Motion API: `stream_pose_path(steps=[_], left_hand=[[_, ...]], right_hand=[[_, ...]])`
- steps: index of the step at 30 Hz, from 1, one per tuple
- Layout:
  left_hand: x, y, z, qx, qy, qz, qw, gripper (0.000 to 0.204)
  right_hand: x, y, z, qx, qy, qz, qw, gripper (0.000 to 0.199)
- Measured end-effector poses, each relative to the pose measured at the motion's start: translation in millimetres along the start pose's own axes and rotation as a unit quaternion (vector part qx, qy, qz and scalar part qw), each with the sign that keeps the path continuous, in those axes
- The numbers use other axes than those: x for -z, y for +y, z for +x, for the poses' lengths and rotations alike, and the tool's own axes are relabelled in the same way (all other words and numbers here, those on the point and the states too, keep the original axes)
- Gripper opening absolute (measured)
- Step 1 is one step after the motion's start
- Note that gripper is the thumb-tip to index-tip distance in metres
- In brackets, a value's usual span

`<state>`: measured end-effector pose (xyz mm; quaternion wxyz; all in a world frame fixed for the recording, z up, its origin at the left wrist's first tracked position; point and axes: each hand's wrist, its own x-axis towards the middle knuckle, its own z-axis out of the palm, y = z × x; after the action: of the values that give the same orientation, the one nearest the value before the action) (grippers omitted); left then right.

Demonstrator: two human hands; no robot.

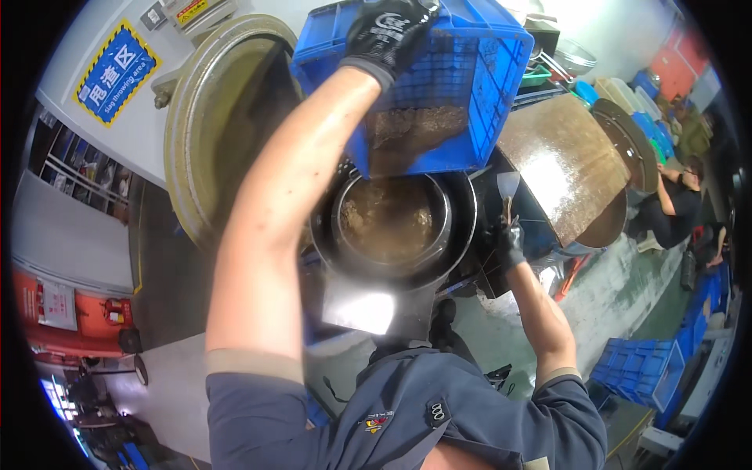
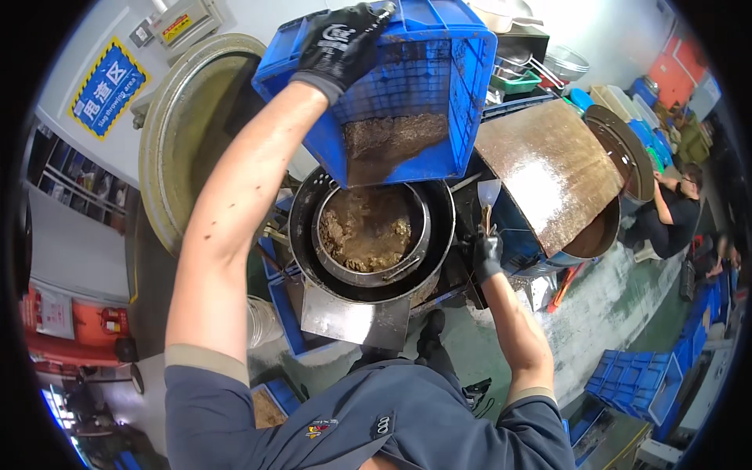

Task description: Emptying crates of slurry into an industrial centrifugal separator and managing material containers on a factory floor.

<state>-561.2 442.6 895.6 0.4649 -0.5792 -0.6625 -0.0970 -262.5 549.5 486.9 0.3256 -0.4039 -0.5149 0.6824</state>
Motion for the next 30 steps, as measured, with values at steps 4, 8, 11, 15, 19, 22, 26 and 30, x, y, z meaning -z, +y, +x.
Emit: stream_pose_path(steps=[4,8,11,15,19,22,26,30], left_hand=[[-11.9,8.5,13.0,0.038,-0.036,0.012,0.999,0.024],[-23.9,-8.8,3.0,0.099,-0.043,-0.05,0.993,0.029],[-32.1,-14.1,-2.8,0.136,-0.031,-0.099,0.985,0.042],[-25.4,-5.8,6.2,0.114,-0.051,-0.06,0.99,0.043],[-36.6,-4.7,12.2,0.111,-0.039,-0.072,0.99,0.021],[-24.5,-4.3,-1.4,0.075,-0.023,-0.016,0.997,0.022],[-2.3,0.5,4.3,0.067,-0.061,-0.058,0.994,0.027],[7.9,-0.7,2.2,0.078,-0.089,-0.084,0.989,0.022]], right_hand=[[25.3,-13.2,-24.6,0.149,0.093,-0.175,0.969,0.027],[-22.2,-109.9,-71.2,0.323,0.109,-0.386,0.857,0.029],[-73.4,-200.9,-96.4,0.439,-0.018,-0.499,0.747,0.031],[-108.7,-260.6,-36.9,0.561,-0.032,-0.529,0.636,0.029],[-151.1,-299.5,62.9,0.345,-0.069,-0.73,0.585,0.025],[-199.3,-298.1,75.3,0.284,-0.082,-0.777,0.555,0.023],[-216.9,-289.4,108.9,0.33,-0.045,-0.772,0.542,0.031],[-244.1,-294.9,117.1,0.238,-0.103,-0.824,0.503,0.033]])
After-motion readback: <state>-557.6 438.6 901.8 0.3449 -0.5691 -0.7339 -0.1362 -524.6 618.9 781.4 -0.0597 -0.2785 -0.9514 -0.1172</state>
